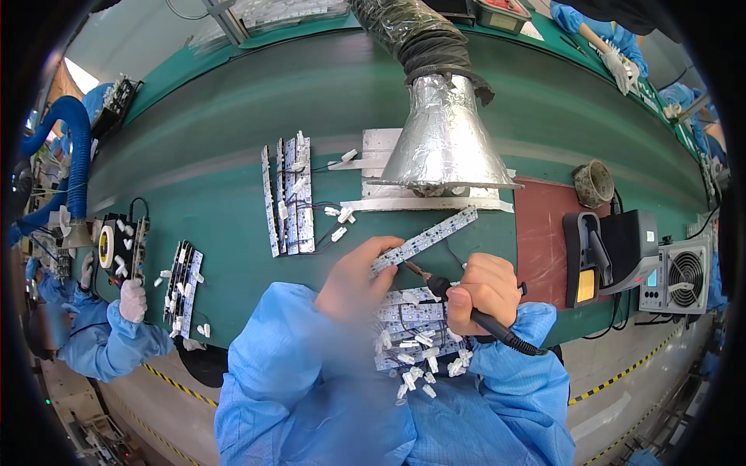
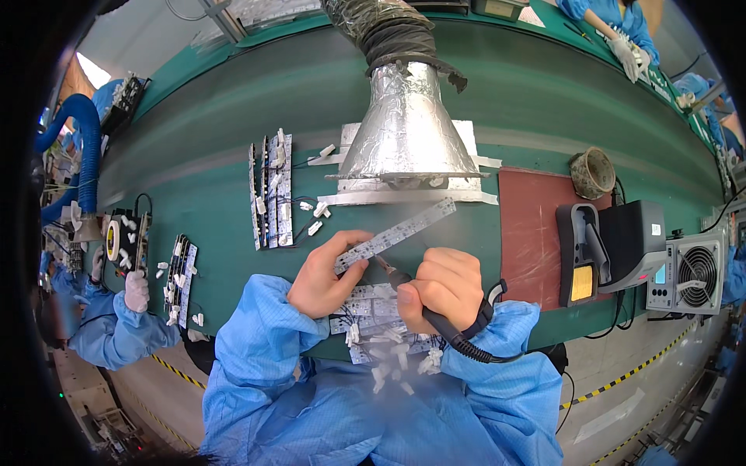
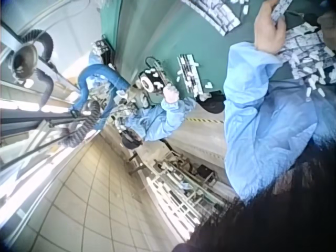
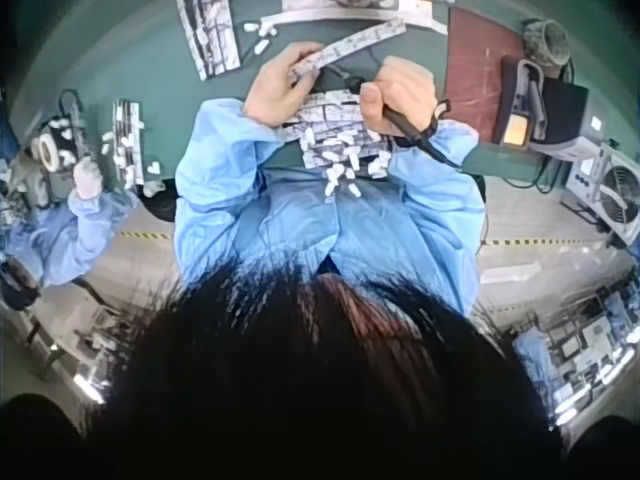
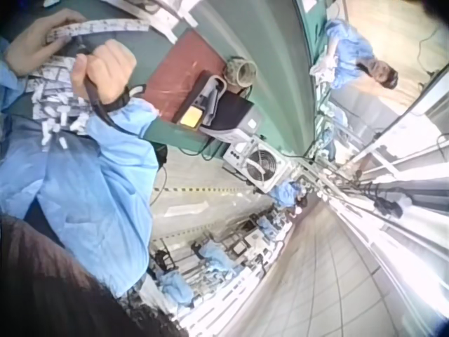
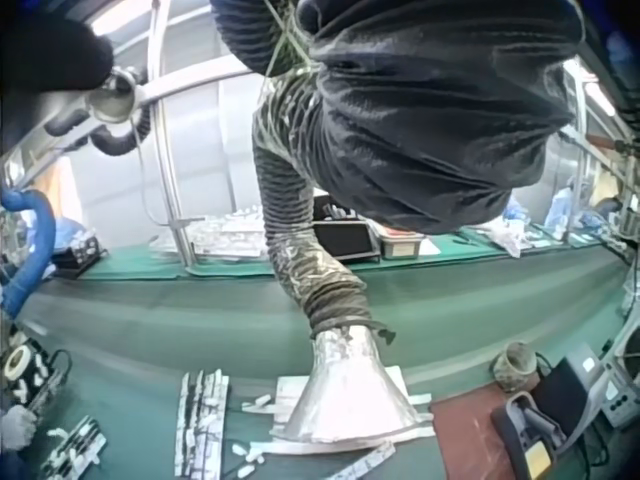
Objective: The person solders wires onto LED circuit strips one by one using a soldering iron and sets the strips on the table.
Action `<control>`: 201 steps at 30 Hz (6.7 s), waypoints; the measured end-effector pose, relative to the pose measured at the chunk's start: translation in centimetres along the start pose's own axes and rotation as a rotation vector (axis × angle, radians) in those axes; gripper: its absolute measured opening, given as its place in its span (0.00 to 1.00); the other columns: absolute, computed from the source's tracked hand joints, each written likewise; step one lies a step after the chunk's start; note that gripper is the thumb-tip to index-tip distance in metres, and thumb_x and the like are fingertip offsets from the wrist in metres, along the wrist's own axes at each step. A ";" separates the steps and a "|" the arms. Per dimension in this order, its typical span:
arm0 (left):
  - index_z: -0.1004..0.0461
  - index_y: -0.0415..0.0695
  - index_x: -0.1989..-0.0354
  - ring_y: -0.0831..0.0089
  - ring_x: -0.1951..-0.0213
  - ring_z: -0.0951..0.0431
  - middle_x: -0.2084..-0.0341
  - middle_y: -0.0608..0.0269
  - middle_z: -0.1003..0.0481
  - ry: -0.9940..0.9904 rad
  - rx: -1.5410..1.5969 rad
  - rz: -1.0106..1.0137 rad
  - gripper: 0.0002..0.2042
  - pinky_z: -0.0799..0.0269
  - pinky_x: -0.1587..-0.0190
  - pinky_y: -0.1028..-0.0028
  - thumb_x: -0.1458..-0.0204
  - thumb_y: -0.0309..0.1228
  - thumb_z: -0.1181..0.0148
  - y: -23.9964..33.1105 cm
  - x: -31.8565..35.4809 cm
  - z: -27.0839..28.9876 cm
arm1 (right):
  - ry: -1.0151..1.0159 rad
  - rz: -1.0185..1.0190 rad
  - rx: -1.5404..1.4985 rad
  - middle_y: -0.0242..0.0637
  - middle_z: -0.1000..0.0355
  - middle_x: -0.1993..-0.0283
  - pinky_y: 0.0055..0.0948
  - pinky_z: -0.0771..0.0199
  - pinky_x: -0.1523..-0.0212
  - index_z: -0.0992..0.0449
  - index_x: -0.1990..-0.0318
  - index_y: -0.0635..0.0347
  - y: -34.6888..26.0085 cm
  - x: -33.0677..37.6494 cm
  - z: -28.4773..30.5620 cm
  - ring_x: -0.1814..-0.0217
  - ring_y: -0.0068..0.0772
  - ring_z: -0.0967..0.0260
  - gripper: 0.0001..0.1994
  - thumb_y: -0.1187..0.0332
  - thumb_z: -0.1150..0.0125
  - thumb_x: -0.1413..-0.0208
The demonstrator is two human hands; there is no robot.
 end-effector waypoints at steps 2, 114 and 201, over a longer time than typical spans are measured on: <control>0.28 0.36 0.43 0.57 0.51 0.19 0.54 0.47 0.21 -0.006 -0.002 -0.011 0.17 0.26 0.47 0.66 0.42 0.19 0.41 0.1 -0.1 -0.1 | 0.027 0.020 0.006 0.32 0.42 0.84 0.31 0.50 0.84 0.33 0.76 0.63 0.0 0.1 0.1 0.86 0.30 0.48 0.10 0.80 0.39 0.46; 0.23 0.35 0.46 0.51 0.58 0.19 0.60 0.46 0.21 -0.098 -0.122 -0.042 0.18 0.24 0.53 0.64 0.47 0.20 0.34 1.4 0.8 2.8 | 0.452 -0.435 0.311 0.34 0.35 0.81 0.24 0.46 0.78 0.33 0.80 0.69 6.0 3.9 7.2 0.80 0.19 0.43 0.18 0.72 0.45 0.36; 0.33 0.38 0.38 0.51 0.36 0.33 0.39 0.46 0.34 0.519 -0.691 -0.080 0.38 0.37 0.33 0.63 0.53 0.45 0.23 -10.2 -16.5 19.4 | 0.755 -0.554 0.234 0.28 0.35 0.80 0.23 0.45 0.74 0.31 0.78 0.65 6.0 4.9 11.5 0.76 0.16 0.42 0.18 0.69 0.45 0.33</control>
Point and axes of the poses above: each hand's wrist, its own x-axis away from the middle knuckle, its own z-axis out of the back of the hand, y = z × x, the point moved 8 cm from there along -x, towards the middle knuckle
